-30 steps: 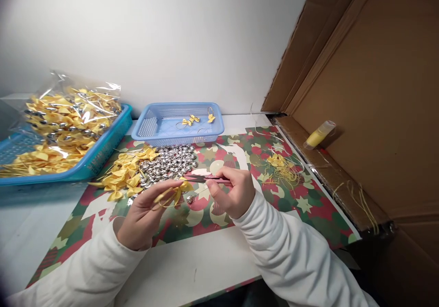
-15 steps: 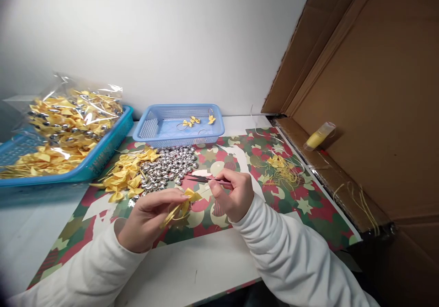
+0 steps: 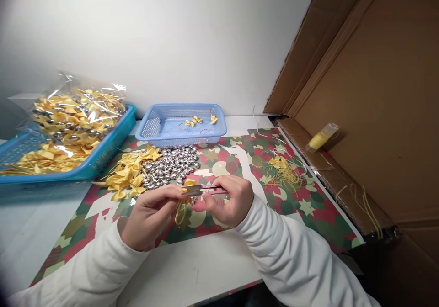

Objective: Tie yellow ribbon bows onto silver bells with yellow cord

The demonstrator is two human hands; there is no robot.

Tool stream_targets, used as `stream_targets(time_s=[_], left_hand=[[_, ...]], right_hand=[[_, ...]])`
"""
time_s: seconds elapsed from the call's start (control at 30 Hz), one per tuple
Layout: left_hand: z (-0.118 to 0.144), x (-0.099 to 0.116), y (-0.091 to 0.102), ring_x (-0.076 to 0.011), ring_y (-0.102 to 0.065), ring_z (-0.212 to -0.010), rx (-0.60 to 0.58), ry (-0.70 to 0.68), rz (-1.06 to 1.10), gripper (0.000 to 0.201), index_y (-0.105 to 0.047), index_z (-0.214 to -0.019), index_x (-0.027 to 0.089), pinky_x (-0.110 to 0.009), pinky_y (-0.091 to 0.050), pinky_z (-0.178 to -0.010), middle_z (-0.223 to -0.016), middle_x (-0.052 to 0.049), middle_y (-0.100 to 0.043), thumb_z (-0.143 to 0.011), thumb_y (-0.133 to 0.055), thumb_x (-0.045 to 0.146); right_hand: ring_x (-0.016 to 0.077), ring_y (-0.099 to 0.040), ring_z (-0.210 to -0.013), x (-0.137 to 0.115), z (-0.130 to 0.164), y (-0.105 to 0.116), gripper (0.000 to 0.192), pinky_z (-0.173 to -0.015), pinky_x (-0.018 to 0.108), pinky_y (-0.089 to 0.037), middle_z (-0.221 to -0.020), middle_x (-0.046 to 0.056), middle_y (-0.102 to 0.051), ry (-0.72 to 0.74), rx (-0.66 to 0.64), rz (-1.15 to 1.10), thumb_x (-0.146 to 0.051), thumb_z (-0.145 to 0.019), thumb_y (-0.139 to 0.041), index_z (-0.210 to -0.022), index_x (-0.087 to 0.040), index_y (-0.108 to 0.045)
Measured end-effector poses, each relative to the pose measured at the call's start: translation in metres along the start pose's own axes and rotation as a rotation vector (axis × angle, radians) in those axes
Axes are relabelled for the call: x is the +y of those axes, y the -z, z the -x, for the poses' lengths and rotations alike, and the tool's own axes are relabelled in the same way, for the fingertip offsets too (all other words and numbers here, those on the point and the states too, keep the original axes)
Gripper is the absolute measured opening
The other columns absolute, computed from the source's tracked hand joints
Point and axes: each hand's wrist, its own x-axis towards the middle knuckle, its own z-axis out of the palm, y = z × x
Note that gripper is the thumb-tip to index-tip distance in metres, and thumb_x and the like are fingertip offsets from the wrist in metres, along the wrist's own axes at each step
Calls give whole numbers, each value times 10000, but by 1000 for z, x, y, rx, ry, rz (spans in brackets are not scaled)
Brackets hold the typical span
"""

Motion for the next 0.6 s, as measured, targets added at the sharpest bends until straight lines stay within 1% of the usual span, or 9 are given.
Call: stream_targets(time_s=[0.17,0.33,0.47,0.6], left_hand=[[0,0,0,-143,-607,-618,-3,-24,-32,214,-734,-725,186,-231,-479,-548,-673,-40,-682,-779,-535,124],[0,1,0,-135,-598,-594,10,-31,-48,218,-733,-746,176,-221,-472,-519,-673,-43,-680,-780,-527,115],[1,0,0,-122,-572,-554,14,-29,-27,226,-726,-737,181,-218,-462,-497,-656,-35,-670,-774,-516,105],[0,2,-1,-123,-576,-559,6,-11,-21,237,-725,-738,190,-215,-468,-496,-648,-28,-668,-769,-508,98]], right_hand=[[110,-440,-413,0,1,-3,206,-448,237,-361,-452,-21,-502,30,12,47,-314,-765,-543,-604,-191,-505],[105,-437,-421,1,0,-3,207,-445,229,-368,-472,-18,-502,67,65,113,-316,-769,-533,-604,-192,-513],[112,-458,-434,3,1,-4,206,-452,233,-378,-488,-8,-524,80,75,139,-332,-772,-535,-622,-191,-527],[112,-454,-428,2,1,-5,200,-451,233,-372,-483,-9,-521,97,73,134,-321,-781,-536,-628,-191,-527]])
